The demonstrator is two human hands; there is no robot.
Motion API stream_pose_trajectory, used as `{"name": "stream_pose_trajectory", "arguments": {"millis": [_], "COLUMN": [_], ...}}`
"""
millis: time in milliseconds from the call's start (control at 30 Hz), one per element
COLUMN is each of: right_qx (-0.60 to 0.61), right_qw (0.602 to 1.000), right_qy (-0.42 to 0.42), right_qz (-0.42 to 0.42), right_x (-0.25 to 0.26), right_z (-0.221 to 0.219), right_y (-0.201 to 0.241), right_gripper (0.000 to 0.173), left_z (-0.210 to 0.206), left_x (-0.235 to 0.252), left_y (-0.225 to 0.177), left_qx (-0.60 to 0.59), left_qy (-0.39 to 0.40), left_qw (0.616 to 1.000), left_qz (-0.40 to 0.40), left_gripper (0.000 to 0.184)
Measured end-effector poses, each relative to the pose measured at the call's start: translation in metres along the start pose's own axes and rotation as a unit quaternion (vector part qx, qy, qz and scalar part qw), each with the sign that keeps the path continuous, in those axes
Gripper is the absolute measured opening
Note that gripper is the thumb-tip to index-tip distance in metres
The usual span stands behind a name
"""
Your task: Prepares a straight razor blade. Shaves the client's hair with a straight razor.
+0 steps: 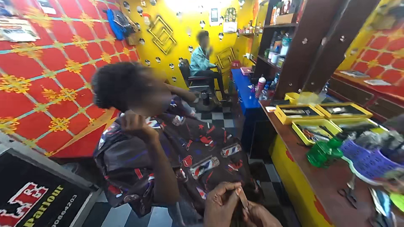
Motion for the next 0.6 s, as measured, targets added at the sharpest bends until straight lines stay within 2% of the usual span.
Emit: {"name": "stream_pose_trajectory", "arguments": {"millis": [200,600], "right_qx": [0.047,0.099], "right_qw": [0.999,0.995], "right_qy": [0.008,-0.015], "right_qz": [-0.002,-0.005], "right_x": [-0.001,-0.004], "right_z": [0.003,0.014], "right_y": [-0.001,-0.009], "right_gripper": [0.022,0.022], "left_z": [-0.009,-0.022], "left_x": [0.004,0.006], "left_y": [-0.002,0.008], "left_qx": [0.002,-0.004], "left_qy": [0.019,0.042], "left_qw": [0.999,0.999], "left_qz": [-0.028,-0.015], "left_gripper": [0.017,0.017]}}
Point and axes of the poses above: each hand's wrist, its own x-axis towards the middle knuckle, its own z-axis out of the back of the hand, y = z × x, the point moved 10 cm from there along x, towards the middle knuckle, and after that the axes turned 2 degrees about x, right-handed, at the moved point
